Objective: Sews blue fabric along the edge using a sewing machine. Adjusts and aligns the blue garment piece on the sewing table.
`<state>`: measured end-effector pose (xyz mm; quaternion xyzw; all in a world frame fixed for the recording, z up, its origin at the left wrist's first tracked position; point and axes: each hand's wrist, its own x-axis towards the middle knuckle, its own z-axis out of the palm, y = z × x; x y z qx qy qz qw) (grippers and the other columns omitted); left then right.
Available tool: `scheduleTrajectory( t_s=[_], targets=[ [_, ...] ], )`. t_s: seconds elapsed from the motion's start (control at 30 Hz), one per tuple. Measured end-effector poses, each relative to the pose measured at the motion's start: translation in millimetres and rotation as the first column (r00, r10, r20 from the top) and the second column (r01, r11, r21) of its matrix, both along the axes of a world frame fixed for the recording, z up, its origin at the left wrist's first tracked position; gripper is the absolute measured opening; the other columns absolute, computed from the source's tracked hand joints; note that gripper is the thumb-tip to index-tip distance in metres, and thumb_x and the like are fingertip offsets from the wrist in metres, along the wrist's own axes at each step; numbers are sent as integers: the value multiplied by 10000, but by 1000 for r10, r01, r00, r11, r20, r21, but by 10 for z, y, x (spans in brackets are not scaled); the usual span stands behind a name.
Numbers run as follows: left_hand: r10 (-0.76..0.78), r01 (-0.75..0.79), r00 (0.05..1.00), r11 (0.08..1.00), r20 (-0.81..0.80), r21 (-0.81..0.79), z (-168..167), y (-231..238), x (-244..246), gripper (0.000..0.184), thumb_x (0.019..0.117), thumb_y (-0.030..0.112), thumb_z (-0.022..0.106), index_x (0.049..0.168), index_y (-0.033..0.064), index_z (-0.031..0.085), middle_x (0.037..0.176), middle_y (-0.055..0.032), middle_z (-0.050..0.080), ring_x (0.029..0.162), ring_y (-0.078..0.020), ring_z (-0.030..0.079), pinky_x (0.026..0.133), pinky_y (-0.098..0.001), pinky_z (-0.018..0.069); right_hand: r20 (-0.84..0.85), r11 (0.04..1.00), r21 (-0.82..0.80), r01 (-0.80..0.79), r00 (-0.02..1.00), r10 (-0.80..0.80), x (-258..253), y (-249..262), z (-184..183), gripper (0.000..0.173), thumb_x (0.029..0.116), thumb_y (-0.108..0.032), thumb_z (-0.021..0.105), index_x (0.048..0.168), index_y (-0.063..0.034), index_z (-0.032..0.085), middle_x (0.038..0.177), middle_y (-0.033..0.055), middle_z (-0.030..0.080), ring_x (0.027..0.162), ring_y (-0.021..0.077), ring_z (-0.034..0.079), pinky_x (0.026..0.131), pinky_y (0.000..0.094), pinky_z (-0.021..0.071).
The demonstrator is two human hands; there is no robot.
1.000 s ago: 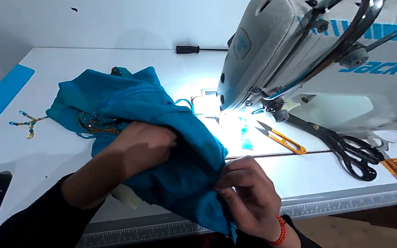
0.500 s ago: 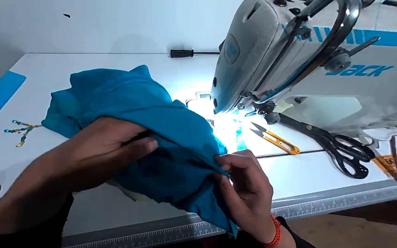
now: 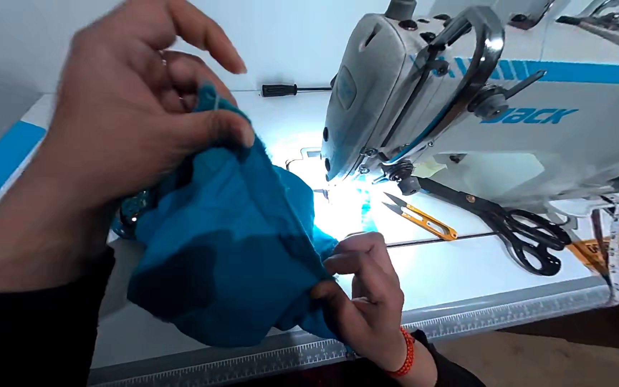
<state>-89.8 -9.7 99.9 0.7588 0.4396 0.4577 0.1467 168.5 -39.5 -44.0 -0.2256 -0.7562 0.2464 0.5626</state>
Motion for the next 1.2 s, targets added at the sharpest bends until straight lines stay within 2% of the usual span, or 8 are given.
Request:
scheduleTrajectory(
  t_s=[0.1,0.37,0.6,0.73,0.83,0.97,1.03,1.2],
  targets=[
    [25,-7,997,974,77,-227,-39,72,105,295,857,156,755,1080,190,565,797,177,663,647,86,621,562,-87,523,-85,999,-10,-34,996,33,13,-19,-14,227,1060,-377,548,987,-170,607,1045,-70,647,1139,39,600,995,244,501],
    [-215,185,976,784,20,-592,-199,91,-308,155,829,79,754,891,159,636,689,81,678,590,23,629,521,-132,520,-242,955,-245,-166,964,105,40,-23,3,204,1096,-303,466,1039,-163,603,908,-83,634,882,-39,636,820,159,555],
    [-190,212,976,948,109,-239,-200,-41,-260,141,999,160,565,1050,262,647,934,160,720,822,62,671,716,-116,568,9,984,-153,-89,996,91,-47,-46,-15,152,1062,-179,534,1060,-39,593,901,29,666,839,21,660,779,190,574],
    [-264,268,961,962,79,-48,45,26,-287,246,1019,-14,492,1209,114,580,1105,114,651,1004,54,623,872,-144,547,30,995,-61,-85,996,87,-318,-160,92,151,1025,-115,550,1065,22,599,910,93,685,862,71,664,810,195,553],
    [200,-162,975,942,-101,295,137,92,-247,147,1028,187,601,1069,73,685,960,68,686,856,76,629,758,-118,531,-200,936,-185,-300,944,264,-529,-309,182,184,1062,-124,529,1164,26,502,917,77,642,803,36,650,752,199,581],
    [445,-219,717,874,-536,433,111,36,207,403,1077,322,427,1062,-6,660,940,-263,668,829,-427,646,680,-618,445,-423,785,-350,-512,834,355,-516,-569,256,124,1062,-128,534,1147,-46,496,938,-6,596,793,-61,579,733,138,529],
    [311,-86,664,935,-680,343,-30,48,483,316,1024,280,481,952,62,698,828,-192,671,742,-427,673,554,-587,454,-335,753,-441,-489,868,367,-364,-685,177,109,1054,-96,535,1101,-1,511,959,34,596,775,-59,562,717,120,507],
    [-280,20,690,929,-667,-370,-500,160,761,240,1041,293,585,953,109,711,809,-43,653,791,-220,663,679,-442,528,-73,734,-564,-379,908,412,66,-843,-168,145,999,-23,555,1104,73,532,795,97,567,646,38,525,606,169,458]
  ],
)
